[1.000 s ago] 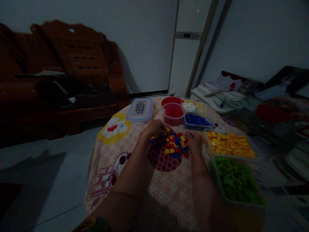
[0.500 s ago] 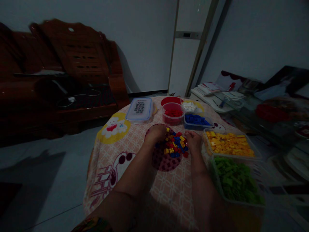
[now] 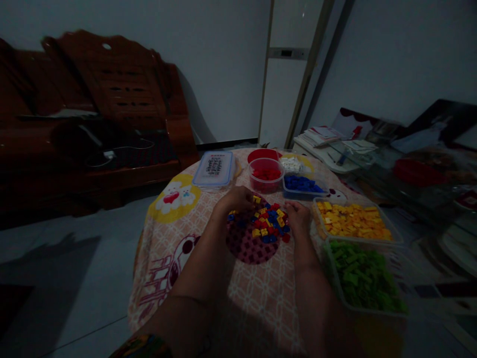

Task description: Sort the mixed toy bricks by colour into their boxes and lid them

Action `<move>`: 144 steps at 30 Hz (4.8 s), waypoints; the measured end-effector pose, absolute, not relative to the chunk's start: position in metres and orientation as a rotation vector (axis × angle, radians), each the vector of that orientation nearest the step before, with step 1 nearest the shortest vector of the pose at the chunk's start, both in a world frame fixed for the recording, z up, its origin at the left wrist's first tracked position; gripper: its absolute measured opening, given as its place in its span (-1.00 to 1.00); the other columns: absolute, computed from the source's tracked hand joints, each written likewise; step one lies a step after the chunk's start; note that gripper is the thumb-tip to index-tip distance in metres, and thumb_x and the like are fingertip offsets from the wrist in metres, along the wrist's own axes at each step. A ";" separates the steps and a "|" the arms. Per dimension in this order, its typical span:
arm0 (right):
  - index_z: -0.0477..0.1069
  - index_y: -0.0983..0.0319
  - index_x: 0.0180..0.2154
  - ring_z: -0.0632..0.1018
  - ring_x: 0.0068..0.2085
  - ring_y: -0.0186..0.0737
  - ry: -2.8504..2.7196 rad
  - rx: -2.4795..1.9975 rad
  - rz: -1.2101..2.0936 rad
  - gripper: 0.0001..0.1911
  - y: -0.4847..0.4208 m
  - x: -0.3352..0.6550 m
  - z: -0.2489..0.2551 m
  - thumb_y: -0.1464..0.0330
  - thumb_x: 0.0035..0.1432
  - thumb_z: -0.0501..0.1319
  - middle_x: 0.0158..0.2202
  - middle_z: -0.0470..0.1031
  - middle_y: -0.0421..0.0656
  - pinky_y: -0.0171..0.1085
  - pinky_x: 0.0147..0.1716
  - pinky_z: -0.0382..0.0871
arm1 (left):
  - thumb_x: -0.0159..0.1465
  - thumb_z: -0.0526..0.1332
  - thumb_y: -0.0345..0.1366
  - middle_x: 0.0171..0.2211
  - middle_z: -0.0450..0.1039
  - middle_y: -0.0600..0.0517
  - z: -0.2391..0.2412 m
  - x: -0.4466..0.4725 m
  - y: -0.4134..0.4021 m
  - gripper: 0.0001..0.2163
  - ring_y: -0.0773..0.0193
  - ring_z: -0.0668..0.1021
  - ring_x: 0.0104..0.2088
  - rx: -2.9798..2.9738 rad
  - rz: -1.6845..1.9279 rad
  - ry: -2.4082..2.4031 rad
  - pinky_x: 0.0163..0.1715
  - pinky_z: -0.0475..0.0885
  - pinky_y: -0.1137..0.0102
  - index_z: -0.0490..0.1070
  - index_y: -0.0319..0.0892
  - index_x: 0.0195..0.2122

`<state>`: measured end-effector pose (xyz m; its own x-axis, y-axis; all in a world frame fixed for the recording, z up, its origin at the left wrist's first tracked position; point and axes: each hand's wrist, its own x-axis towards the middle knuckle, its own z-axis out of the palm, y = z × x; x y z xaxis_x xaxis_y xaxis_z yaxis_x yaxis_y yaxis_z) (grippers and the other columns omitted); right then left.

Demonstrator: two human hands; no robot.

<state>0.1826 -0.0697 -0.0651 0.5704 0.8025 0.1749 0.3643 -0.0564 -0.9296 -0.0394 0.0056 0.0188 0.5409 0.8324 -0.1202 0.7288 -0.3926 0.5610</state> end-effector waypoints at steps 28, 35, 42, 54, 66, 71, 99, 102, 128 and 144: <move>0.64 0.23 -0.32 0.62 -0.26 0.00 -0.987 -1.620 0.477 -0.66 -0.068 0.183 -0.069 0.19 -0.04 0.18 -0.33 0.66 -0.09 -0.12 -0.21 0.50 | 0.21 0.18 -0.44 -0.13 0.62 -0.09 -0.008 0.018 0.000 -0.73 0.19 0.61 -0.12 2.186 0.830 0.933 -0.04 0.48 0.33 0.59 -0.24 -0.10; 0.63 0.22 -0.36 0.61 -0.27 -0.03 -1.011 -1.627 0.429 -0.68 -0.069 0.182 -0.067 0.21 -0.03 0.18 -0.35 0.66 -0.09 -0.14 -0.21 0.49 | 0.25 0.12 -0.47 -0.15 0.62 -0.15 -0.021 0.036 -0.014 -0.71 0.16 0.61 -0.14 2.505 0.467 0.949 -0.01 0.45 0.32 0.61 -0.22 -0.12; 0.64 0.24 -0.33 0.62 -0.29 -0.03 -0.971 -1.631 0.495 -0.67 -0.068 0.183 -0.067 0.22 -0.05 0.20 -0.34 0.67 -0.07 -0.11 -0.19 0.50 | 0.12 0.19 -0.50 -0.20 0.63 -0.08 -0.015 0.006 0.007 -0.73 0.17 0.60 -0.18 2.477 0.386 1.100 -0.07 0.45 0.37 0.63 -0.19 -0.22; 0.63 0.24 -0.33 0.62 -0.29 -0.01 -0.984 -1.619 0.484 -0.67 -0.068 0.184 -0.069 0.21 -0.04 0.18 -0.35 0.67 -0.08 -0.11 -0.19 0.49 | 0.04 0.19 -0.45 -0.49 0.58 0.04 -0.006 -0.016 0.016 -0.78 0.35 0.54 -0.50 1.978 0.676 1.003 -0.42 0.43 0.51 0.60 -0.26 -0.32; 0.63 0.23 -0.34 0.62 -0.29 -0.03 -0.990 -1.620 0.464 -0.68 -0.067 0.183 -0.070 0.22 -0.03 0.18 -0.36 0.66 -0.07 -0.14 -0.22 0.48 | 0.17 0.22 -0.40 0.10 0.50 -0.18 -0.003 0.005 0.018 -0.54 0.10 0.59 0.00 1.735 1.155 0.800 0.02 0.49 0.23 0.46 -0.23 0.13; 0.63 0.24 -0.33 0.62 -0.28 -0.04 -0.994 -1.638 0.464 -0.68 -0.069 0.182 -0.067 0.22 -0.03 0.19 -0.33 0.67 -0.07 -0.15 -0.21 0.48 | 0.16 0.25 -0.39 -0.19 0.65 -0.06 0.003 -0.005 0.015 -0.74 0.16 0.63 -0.17 2.001 0.936 0.973 -0.08 0.50 0.33 0.61 -0.24 -0.13; 0.64 0.23 -0.35 0.63 -0.27 -0.02 -1.012 -1.635 0.452 -0.69 -0.070 0.182 -0.062 0.24 -0.05 0.18 -0.33 0.67 -0.06 -0.14 -0.18 0.49 | 0.10 0.28 -0.39 -0.45 0.62 -0.01 -0.009 -0.001 0.013 -0.81 0.24 0.61 -0.42 1.937 0.776 1.024 -0.28 0.51 0.39 0.64 -0.26 -0.28; 0.64 0.24 -0.33 0.63 -0.27 -0.01 -1.001 -1.629 0.471 -0.68 -0.069 0.182 -0.064 0.24 -0.05 0.19 -0.32 0.67 -0.06 -0.11 -0.19 0.49 | 0.13 0.29 -0.35 -0.36 0.64 -0.09 -0.014 0.004 0.018 -0.70 0.20 0.63 -0.38 1.556 1.045 0.959 -0.25 0.55 0.30 0.59 -0.32 -0.11; 0.61 0.19 -0.45 0.61 -0.31 -0.13 -1.455 -1.521 0.677 -0.83 -0.080 0.179 -0.038 0.27 -0.10 0.29 -0.40 0.64 -0.17 -0.22 -0.25 0.46 | 0.13 0.23 -0.37 -0.15 0.65 -0.04 -0.041 -0.053 0.043 -0.73 0.18 0.64 -0.14 1.592 1.119 1.643 -0.06 0.49 0.39 0.62 -0.21 -0.15; 0.63 0.19 -0.36 0.61 -0.31 -0.12 -1.398 -1.825 0.389 -0.78 -0.093 0.198 -0.028 0.27 0.03 0.22 -0.39 0.65 -0.12 -0.23 -0.25 0.43 | 0.21 0.19 -0.35 -0.13 0.64 -0.04 -0.048 -0.044 0.044 -0.72 0.15 0.62 -0.12 1.915 0.891 1.706 -0.02 0.45 0.36 0.64 -0.14 -0.12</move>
<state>0.1976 -0.0933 -0.0278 0.3458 0.9136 0.2140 0.6720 -0.0819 -0.7360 -0.0439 0.0441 -0.0483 0.0403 0.9825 0.1819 0.7107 -0.1562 0.6860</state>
